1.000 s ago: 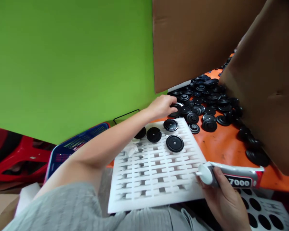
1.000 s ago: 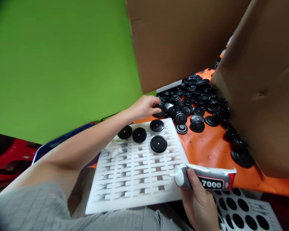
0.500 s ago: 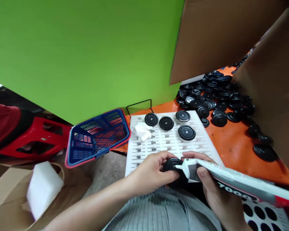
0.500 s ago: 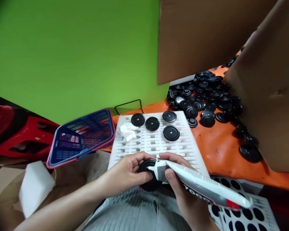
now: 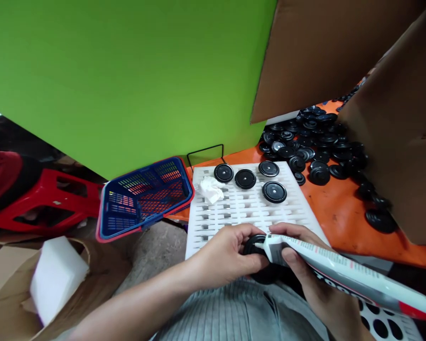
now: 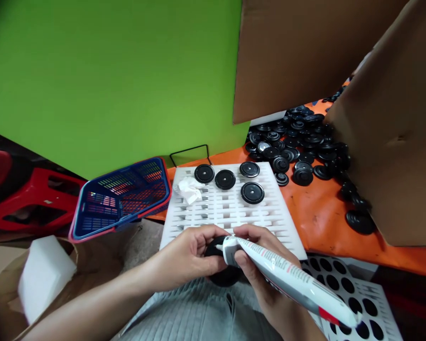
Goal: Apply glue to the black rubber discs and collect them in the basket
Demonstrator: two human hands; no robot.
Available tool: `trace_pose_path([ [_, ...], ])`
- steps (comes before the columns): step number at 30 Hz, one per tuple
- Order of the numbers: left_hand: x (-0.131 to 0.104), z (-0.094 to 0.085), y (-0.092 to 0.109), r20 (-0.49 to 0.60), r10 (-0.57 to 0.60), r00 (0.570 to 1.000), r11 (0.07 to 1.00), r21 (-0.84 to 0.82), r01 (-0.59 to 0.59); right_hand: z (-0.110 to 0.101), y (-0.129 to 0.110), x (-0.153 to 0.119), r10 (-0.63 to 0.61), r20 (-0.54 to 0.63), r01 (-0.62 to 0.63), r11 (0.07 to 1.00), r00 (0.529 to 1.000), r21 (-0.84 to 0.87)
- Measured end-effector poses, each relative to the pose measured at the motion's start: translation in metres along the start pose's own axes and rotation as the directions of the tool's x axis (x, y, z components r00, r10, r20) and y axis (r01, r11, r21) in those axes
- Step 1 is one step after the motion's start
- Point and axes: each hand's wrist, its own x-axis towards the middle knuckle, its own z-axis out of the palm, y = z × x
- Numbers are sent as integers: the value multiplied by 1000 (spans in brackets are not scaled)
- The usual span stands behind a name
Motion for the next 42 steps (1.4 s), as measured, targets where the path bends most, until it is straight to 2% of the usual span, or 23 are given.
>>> trace_pose_path([
  [7, 2, 1, -2, 3, 27, 1000, 1000, 6, -27, -4, -2, -2, -95, -62, 89, 990, 994, -105],
  [11, 4, 2, -5, -14, 42, 999, 999, -17, -42, -4, -7, -2, -100, -38, 95, 989, 994, -116],
  [17, 6, 2, -8, -20, 84, 996, 996, -27, -85, -2, -18, 1, -208, -118, 185, 966, 971, -181],
  [27, 9, 11, -6, -63, 81, 995, 986, -140, -89, -4, -19, 0, -242, -125, 221, 961, 962, -165],
  [35, 9, 14, -6, -68, 84, 994, 989, -117, -91, -7, -18, -3, -268, -134, 231, 943, 954, -241],
  [42, 8, 13, -10, -22, 83, 996, 995, -61, -85, -8, -16, -5, -336, -163, 282, 916, 928, -285],
])
